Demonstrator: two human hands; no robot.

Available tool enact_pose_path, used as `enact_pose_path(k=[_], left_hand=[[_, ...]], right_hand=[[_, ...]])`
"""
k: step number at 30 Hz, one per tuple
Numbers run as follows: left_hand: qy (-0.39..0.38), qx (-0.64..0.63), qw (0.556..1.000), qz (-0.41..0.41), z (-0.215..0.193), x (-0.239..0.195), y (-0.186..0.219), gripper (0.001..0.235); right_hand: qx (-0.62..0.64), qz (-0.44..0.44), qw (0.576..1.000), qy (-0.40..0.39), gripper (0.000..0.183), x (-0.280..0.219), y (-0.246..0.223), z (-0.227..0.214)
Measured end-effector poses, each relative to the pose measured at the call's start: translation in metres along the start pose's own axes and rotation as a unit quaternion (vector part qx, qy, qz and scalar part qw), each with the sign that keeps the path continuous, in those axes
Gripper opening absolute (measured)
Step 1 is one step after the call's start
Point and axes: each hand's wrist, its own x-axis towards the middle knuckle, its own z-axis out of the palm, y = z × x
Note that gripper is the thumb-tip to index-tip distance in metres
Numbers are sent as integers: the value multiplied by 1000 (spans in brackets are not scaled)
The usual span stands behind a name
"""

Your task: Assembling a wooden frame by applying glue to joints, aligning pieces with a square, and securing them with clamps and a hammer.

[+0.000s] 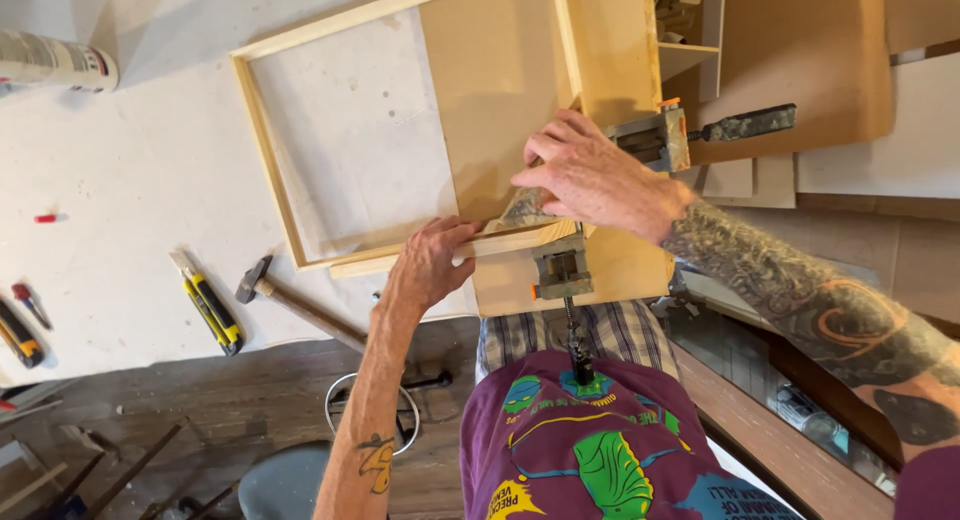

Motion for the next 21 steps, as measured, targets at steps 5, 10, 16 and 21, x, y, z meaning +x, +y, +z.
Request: enact_pose_path(k=[5, 10, 16, 21], left_hand=[[14, -27, 1000, 4, -7, -3, 1, 53], [71, -16, 997, 41, -32, -10, 30, 61], [137, 111, 965, 196, -17, -19, 10, 39], [145, 110, 950, 253, -35, -13, 25, 26]], right_hand=[[78, -8, 997, 10, 47, -9, -7, -26], [357, 206, 859, 304, 22, -109, -34, 17], [520, 397, 711, 258, 36, -170, -148, 123], [570, 411, 688, 182, 47, -156, -187, 126]])
